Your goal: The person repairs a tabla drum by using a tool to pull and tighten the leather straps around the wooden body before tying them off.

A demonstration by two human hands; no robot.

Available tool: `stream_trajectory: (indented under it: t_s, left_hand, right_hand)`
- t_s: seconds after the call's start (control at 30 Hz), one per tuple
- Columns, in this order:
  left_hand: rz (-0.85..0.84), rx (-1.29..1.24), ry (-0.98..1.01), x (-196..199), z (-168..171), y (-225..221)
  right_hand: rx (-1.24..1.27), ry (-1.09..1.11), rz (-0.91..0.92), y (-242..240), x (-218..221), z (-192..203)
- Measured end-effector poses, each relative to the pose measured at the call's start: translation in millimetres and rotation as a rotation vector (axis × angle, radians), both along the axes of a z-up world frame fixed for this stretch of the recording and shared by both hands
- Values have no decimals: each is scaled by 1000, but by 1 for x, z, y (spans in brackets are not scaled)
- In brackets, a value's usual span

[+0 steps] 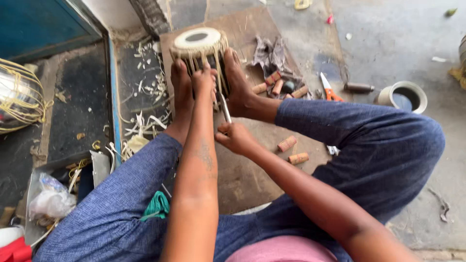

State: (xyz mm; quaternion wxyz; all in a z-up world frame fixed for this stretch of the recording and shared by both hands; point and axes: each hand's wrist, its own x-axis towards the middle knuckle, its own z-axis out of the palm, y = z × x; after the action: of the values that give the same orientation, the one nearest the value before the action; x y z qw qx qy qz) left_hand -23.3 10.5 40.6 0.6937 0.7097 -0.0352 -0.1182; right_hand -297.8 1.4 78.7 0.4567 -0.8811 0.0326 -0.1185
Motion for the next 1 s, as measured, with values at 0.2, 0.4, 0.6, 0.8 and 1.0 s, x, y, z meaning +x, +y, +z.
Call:
stream_trajectory:
  t_s: [0.2,0.4,0.6,0.8,1.0]
  left_hand:
    - [10,58,-66,1,6,11]
    - [32,52,-136,-16,8,15]
    - [-13,-196,-164,-18,-29,42]
    - [-32,-333,-231,-8,-61,49]
    - [-18,-198,-237,4,-20,29]
  right_hand:
    - [-385,-182,-176,-11,59,-13]
    - [-415,-149,111,-27,48,-36]
    - [461,87,66,-21,-21,-49]
    - [594,186,-6,1,-24,1]
    - [661,239,-74,-4,-8,31]
